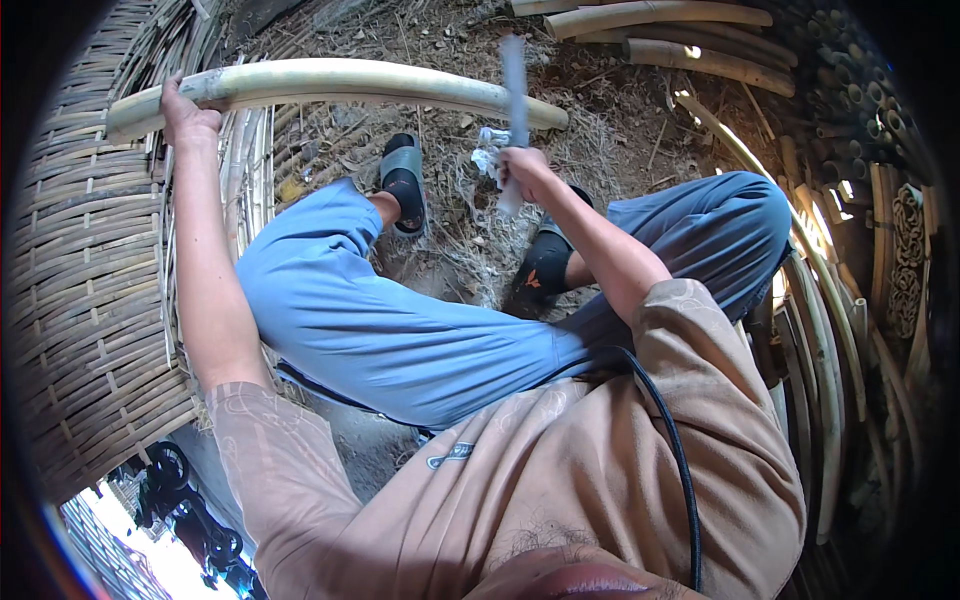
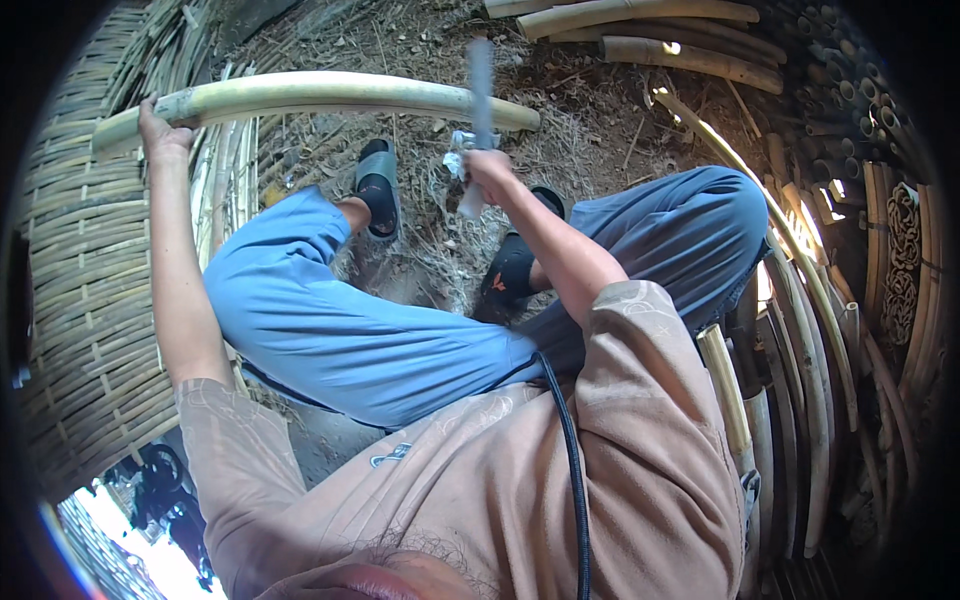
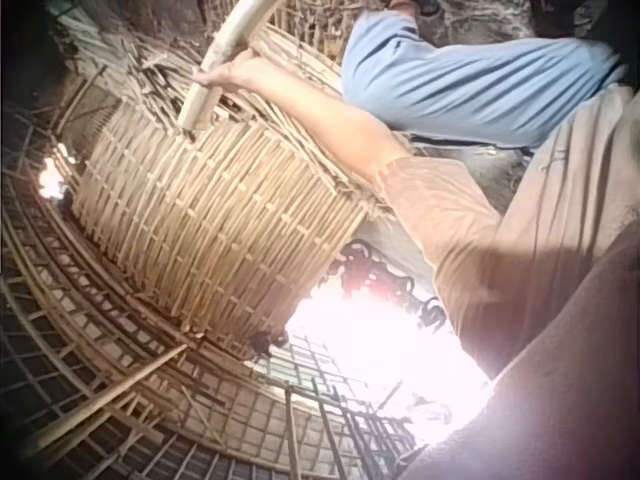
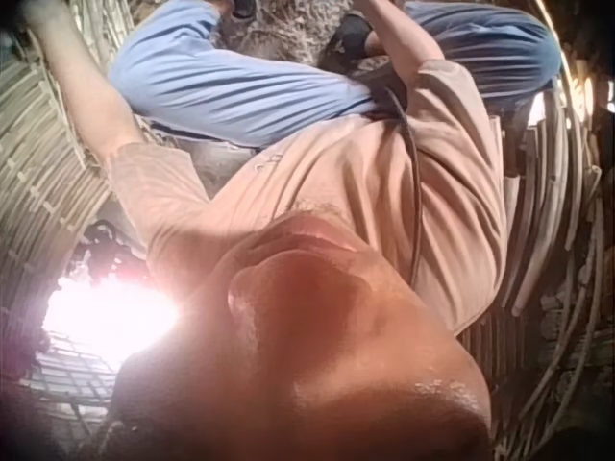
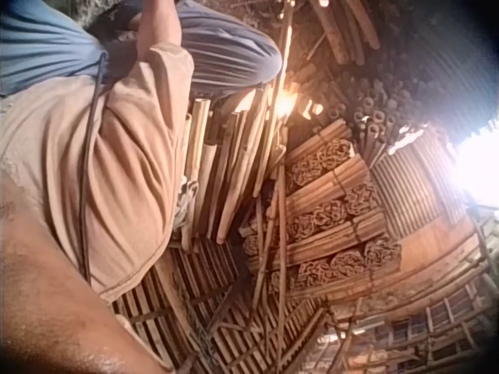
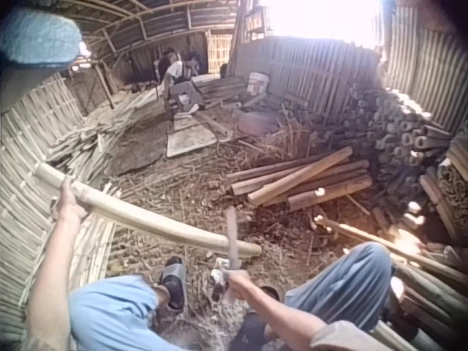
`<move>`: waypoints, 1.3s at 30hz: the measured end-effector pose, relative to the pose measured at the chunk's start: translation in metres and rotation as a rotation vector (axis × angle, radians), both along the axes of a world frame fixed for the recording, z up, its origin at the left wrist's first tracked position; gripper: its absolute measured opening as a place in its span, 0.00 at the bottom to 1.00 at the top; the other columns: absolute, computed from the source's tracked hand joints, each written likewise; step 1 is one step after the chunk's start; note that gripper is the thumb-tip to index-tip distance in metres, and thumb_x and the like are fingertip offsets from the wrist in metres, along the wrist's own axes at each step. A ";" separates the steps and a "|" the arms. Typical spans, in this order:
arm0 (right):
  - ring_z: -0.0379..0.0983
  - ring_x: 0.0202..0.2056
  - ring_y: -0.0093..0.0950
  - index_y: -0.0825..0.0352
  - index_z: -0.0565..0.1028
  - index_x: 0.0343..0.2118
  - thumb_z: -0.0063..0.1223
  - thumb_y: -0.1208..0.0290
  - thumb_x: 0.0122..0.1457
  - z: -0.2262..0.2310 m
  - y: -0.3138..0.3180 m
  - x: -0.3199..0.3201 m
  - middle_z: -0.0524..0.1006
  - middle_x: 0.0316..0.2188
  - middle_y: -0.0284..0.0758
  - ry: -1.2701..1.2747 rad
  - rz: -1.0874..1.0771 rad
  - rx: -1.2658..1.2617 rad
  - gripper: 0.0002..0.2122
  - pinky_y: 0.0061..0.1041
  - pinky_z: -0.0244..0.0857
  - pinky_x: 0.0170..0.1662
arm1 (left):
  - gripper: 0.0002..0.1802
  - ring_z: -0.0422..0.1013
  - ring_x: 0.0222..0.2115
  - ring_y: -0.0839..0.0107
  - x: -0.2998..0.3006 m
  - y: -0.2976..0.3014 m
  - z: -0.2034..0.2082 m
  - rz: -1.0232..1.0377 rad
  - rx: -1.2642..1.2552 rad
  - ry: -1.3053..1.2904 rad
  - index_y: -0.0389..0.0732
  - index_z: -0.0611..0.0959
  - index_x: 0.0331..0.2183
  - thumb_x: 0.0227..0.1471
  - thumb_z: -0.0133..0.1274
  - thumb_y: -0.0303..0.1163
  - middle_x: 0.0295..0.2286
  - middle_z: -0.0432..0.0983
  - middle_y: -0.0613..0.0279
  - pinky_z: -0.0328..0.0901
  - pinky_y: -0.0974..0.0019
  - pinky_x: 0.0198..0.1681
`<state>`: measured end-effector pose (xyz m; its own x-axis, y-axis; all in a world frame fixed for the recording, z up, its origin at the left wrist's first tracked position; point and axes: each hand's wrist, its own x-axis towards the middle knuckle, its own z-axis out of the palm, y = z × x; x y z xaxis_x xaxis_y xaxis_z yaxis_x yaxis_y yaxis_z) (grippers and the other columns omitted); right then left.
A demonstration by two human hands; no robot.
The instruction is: The person uses a hand saw/machete to cut and shave sections of bamboo poles.
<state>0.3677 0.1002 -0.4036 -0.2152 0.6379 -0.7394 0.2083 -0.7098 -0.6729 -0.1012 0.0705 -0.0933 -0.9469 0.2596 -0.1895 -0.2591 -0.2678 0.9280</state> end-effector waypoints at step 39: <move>0.68 0.15 0.29 0.70 0.73 0.23 0.57 0.75 0.54 0.029 0.008 -0.013 0.71 0.16 0.36 0.173 0.128 0.017 0.07 0.33 0.67 0.19 | 0.23 0.76 0.45 0.51 0.025 -0.030 0.021 -0.264 0.324 0.097 0.41 0.82 0.41 0.38 0.58 0.36 0.41 0.80 0.55 0.67 0.47 0.57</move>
